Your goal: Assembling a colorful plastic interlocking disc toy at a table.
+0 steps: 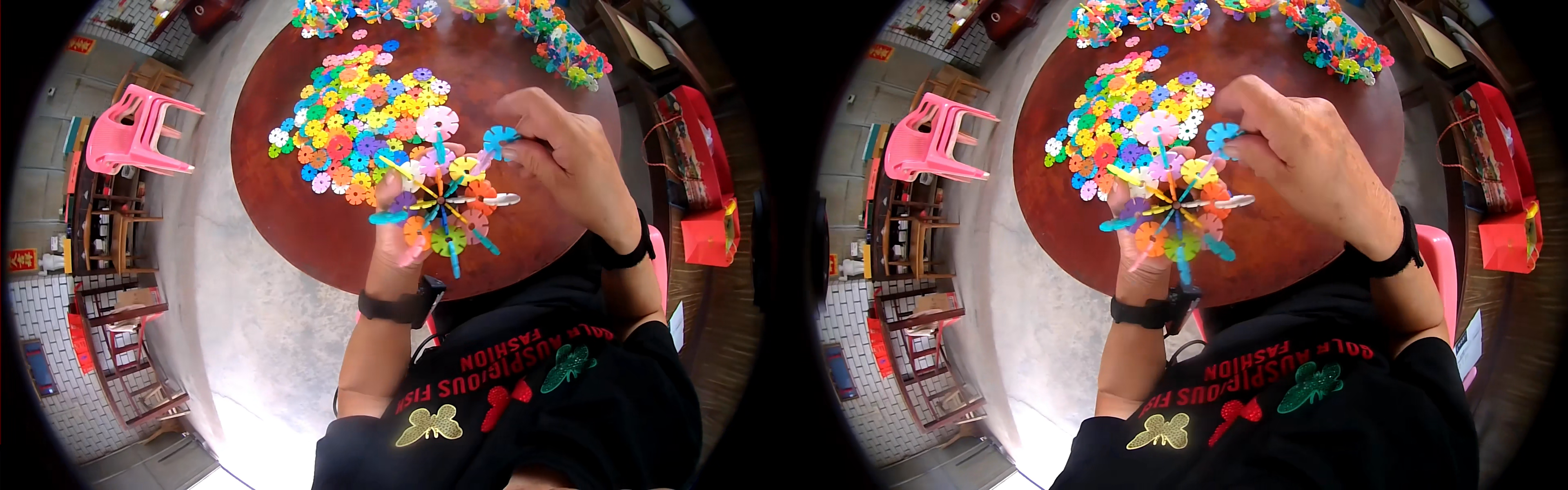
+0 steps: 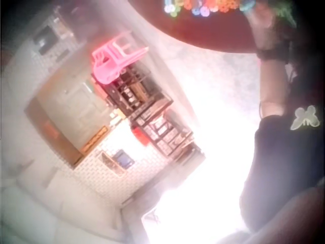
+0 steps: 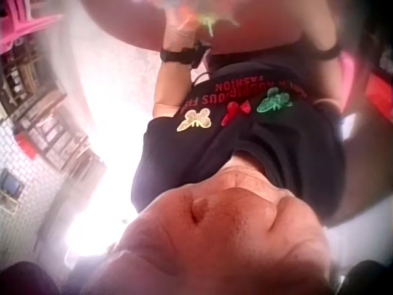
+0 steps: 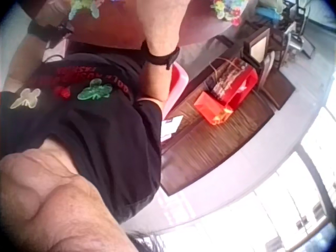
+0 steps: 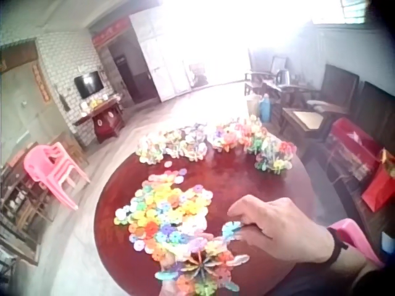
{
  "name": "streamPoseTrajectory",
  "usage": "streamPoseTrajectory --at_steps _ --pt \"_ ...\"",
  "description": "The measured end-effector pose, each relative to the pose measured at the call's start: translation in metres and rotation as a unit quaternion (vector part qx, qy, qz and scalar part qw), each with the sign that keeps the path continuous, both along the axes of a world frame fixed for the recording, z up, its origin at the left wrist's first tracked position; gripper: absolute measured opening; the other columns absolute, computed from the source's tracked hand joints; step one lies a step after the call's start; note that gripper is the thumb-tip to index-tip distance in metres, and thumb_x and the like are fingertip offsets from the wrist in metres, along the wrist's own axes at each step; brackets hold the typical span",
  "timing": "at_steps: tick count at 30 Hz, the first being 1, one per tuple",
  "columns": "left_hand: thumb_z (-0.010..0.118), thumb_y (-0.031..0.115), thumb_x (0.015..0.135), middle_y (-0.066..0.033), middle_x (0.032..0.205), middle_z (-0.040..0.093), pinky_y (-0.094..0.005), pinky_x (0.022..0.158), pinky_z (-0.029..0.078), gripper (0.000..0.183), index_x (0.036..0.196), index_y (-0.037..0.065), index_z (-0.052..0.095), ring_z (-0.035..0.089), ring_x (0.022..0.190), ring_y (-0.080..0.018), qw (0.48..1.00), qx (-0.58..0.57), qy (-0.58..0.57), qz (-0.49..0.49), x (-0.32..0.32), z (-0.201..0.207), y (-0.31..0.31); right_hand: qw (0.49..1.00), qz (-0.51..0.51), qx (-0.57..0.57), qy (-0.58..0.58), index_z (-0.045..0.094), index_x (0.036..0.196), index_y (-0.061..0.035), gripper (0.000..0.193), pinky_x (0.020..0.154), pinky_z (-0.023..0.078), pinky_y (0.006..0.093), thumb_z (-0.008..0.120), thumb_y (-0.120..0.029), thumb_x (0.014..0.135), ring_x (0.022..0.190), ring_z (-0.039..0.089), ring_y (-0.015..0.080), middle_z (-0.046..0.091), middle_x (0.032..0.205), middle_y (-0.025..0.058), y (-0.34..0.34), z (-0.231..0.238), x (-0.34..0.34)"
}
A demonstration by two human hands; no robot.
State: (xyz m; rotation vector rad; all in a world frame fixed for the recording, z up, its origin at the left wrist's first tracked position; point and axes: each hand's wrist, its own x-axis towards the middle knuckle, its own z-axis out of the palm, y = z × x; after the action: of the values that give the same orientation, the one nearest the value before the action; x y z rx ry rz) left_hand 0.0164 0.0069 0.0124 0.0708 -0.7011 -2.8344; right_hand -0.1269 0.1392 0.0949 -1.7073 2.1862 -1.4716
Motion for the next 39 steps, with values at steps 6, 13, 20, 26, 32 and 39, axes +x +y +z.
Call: streamPoseTrajectory --at_steps 6,13,20,26,32,39 --pt "0.060 0.047 0.079 -0.0215 0.120 0.055 -0.0428 0.079 0.056 0.072 0.126 -0.005 0.044 0.062 0.100 -0.0323 0.997 -0.051 -0.034 0.039 -0.002 0.001 0.005 0.996 0.013 0.082 -0.014 0.055 0.083 -0.0018 0.007 0.052 0.044 0.0344 0.060 -0.006 0.080 0.055 0.058 0.0271 0.055 0.062 0.0125 0.014 -0.007 -0.005" --pt "0.055 0.056 0.081 -0.0221 0.105 0.059 -0.0404 0.066 0.059 0.076 0.124 -0.005 0.042 0.066 0.084 -0.0285 0.989 -0.120 -0.072 0.056 -0.004 -0.003 0.005 0.997 -0.017 0.069 0.011 0.054 0.082 -0.0018 0.008 0.053 0.043 0.0353 0.061 -0.006 0.081 0.058 0.058 0.0285 0.055 0.063 0.0123 0.014 -0.013 0.003" --pt "0.057 0.045 0.079 -0.0206 0.103 0.061 -0.0379 0.073 0.058 0.063 0.115 -0.007 0.051 0.066 0.084 -0.0272 0.985 -0.136 -0.080 0.063 -0.003 -0.005 0.005 0.995 -0.003 0.081 0.055 0.053 0.083 -0.0016 0.008 0.054 0.042 0.0381 0.060 -0.005 0.081 0.061 0.055 0.0348 0.053 0.064 0.0157 0.018 -0.013 0.004" --pt "0.058 0.042 0.080 -0.0171 0.101 0.062 -0.0346 0.074 0.056 0.058 0.113 -0.006 0.053 0.065 0.085 -0.0234 0.981 -0.166 -0.084 0.046 -0.004 -0.005 0.004 0.991 0.018 0.130 0.028 0.053 0.083 -0.0015 0.010 0.054 0.041 0.0398 0.062 -0.005 0.079 0.062 0.055 0.0361 0.052 0.065 0.0176 0.025 -0.009 0.000" --pt "0.057 0.043 0.080 -0.0211 0.103 0.061 -0.0397 0.073 0.057 0.060 0.113 -0.007 0.053 0.066 0.085 -0.0296 0.976 -0.183 -0.100 0.055 -0.005 -0.011 0.000 0.995 0.042 0.091 0.015 0.052 0.082 -0.0013 0.011 0.053 0.041 0.0404 0.062 -0.005 0.078 0.061 0.054 0.0362 0.052 0.064 0.0181 0.022 -0.017 0.001" --pt "0.057 0.041 0.080 -0.0210 0.107 0.061 -0.0436 0.084 0.053 0.056 0.113 -0.005 0.053 0.064 0.095 -0.0311 0.973 -0.182 -0.095 0.109 -0.007 0.000 0.007 0.996 0.023 0.088 0.016 0.052 0.080 -0.0008 0.011 0.051 0.042 0.0394 0.062 -0.005 0.078 0.059 0.055 0.0355 0.052 0.062 0.0174 0.017 -0.021 -0.001"
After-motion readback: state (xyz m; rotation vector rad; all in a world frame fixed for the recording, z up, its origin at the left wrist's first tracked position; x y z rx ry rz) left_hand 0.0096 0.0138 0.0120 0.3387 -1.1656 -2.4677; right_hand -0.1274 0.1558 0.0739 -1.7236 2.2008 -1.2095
